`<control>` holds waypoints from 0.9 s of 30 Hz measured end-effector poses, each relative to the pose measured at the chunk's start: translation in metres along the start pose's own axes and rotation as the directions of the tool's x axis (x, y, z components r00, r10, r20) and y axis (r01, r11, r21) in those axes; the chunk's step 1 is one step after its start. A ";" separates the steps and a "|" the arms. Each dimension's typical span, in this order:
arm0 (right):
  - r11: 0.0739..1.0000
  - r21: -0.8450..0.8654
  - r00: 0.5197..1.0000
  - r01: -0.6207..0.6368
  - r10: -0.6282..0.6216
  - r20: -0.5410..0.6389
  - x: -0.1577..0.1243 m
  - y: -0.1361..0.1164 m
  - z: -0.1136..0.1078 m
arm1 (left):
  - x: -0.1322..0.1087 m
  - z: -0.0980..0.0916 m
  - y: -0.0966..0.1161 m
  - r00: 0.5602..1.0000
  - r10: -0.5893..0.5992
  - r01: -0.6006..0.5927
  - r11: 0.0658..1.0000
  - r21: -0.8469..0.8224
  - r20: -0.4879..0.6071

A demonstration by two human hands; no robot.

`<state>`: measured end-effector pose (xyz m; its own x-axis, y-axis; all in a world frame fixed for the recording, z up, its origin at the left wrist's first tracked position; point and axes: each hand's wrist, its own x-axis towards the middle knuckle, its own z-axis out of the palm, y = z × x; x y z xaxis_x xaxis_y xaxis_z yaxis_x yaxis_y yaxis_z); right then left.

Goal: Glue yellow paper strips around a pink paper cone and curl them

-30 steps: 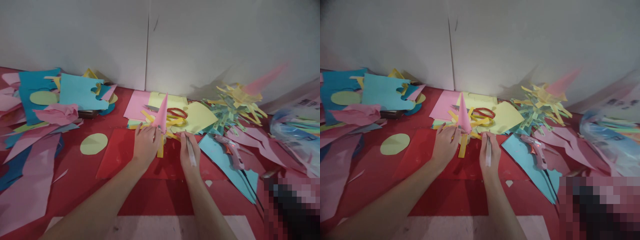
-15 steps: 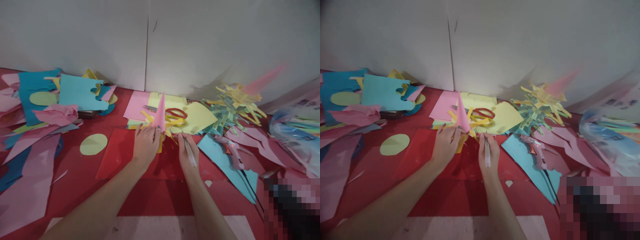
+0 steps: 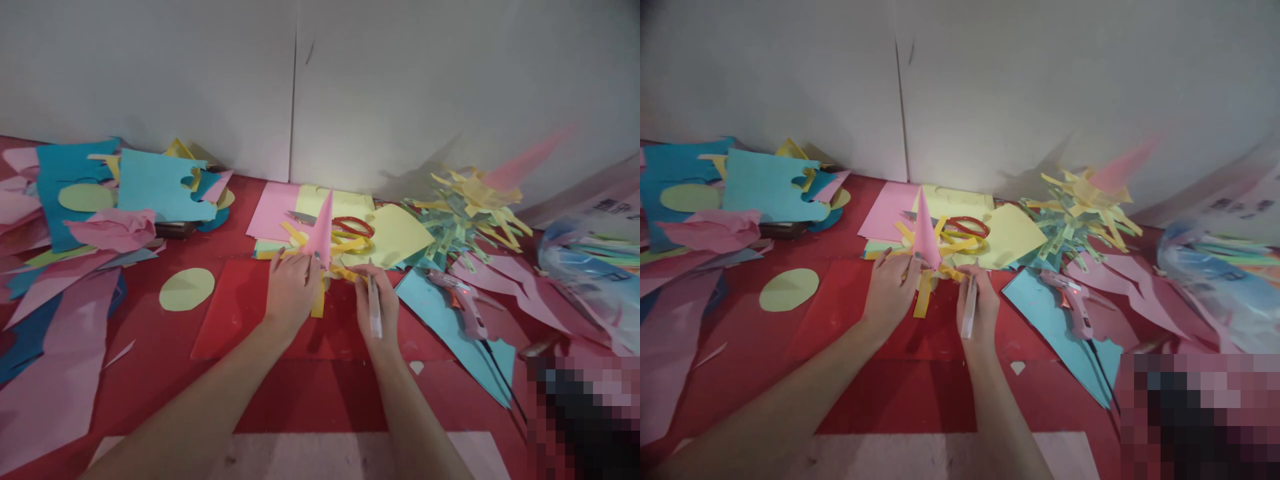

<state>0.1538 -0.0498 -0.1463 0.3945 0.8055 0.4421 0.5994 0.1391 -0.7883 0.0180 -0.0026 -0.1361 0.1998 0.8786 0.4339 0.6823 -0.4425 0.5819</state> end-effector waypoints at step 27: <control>0.929 0.345 0.983 -0.130 0.074 0.170 -0.006 -0.015 -0.002 | 0.002 -0.002 0.000 0.996 -0.087 0.090 0.989 -0.121 0.036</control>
<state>0.1441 -0.0579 -0.1362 0.3137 0.8999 0.3030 0.2651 0.2234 -0.9380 0.0166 -0.0006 -0.1337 0.1651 0.9195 0.3566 0.6077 -0.3797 0.6976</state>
